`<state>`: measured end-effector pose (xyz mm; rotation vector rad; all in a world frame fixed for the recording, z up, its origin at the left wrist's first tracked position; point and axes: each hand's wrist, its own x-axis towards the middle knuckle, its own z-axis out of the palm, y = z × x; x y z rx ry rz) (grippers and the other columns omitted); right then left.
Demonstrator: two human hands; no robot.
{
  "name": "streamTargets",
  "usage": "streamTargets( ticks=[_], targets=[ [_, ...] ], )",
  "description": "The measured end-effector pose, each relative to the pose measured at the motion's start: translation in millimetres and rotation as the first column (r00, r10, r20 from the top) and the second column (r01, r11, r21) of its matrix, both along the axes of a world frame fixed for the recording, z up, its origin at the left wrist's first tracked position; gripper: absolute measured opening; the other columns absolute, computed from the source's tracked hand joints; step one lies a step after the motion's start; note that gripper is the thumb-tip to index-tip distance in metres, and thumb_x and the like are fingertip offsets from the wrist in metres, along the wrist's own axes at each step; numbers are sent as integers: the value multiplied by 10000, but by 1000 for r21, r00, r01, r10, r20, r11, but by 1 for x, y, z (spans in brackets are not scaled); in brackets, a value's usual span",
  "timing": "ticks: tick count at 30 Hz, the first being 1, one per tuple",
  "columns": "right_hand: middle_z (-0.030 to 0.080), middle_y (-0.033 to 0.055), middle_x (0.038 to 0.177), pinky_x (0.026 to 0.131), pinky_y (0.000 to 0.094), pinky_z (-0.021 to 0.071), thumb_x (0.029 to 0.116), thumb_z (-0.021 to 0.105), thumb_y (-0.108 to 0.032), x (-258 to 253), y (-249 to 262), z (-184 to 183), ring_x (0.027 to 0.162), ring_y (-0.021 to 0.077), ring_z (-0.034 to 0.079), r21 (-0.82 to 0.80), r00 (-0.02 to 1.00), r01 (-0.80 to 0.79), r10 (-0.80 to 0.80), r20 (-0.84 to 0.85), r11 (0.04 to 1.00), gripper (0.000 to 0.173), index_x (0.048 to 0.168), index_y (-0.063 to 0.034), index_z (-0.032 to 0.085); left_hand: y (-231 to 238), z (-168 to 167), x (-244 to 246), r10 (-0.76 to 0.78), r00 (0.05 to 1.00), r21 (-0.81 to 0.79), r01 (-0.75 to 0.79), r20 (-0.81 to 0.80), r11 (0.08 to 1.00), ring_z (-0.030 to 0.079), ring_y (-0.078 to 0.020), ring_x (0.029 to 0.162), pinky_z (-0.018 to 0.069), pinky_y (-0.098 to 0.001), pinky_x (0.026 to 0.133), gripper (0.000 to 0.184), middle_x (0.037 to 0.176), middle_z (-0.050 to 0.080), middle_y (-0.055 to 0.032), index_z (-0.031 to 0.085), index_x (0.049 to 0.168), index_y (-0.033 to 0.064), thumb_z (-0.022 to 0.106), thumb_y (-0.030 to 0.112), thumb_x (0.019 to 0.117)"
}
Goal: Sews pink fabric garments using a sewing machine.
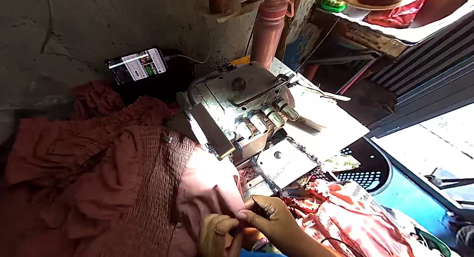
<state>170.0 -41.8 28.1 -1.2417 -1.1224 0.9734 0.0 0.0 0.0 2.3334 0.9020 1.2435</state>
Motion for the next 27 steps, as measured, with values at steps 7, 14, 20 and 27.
streamTargets(
  ticks=[7,14,20,27],
  targets=[
    [717,-64,942,553,71,443,933,720,-176,5,-11,1,636,-110,529,-41,997,-14,11,-74,999,218,1107,-45,737,-10,6,-13,-25,976,-331,98,217,939,646,9,1009,524,-165,916,98,981,710,93,733,991,176,662,242,985],
    [683,24,815,587,74,406,907,681,-137,6,-21,2,657,-47,522,210,955,49,-107,276,976,123,953,-39,740,-17,40,1,-44,998,-16,43,-37,999,580,-79,937,423,-184,903,120,903,662,35,701,987,156,626,248,1010],
    [654,13,797,592,101,439,979,671,-252,8,-21,4,682,-26,555,246,959,19,-88,270,969,203,934,-61,726,-22,37,7,17,999,17,-16,-49,1000,567,-86,984,404,-211,926,129,937,667,56,682,961,186,613,286,1007],
    [591,42,896,599,79,422,947,719,-199,-13,12,35,697,-30,509,404,980,74,-141,138,912,140,925,-61,701,16,55,30,269,955,71,-261,-126,963,475,-265,1420,183,-540,1218,463,1336,638,-192,642,1190,14,415,392,1050]
  ],
)
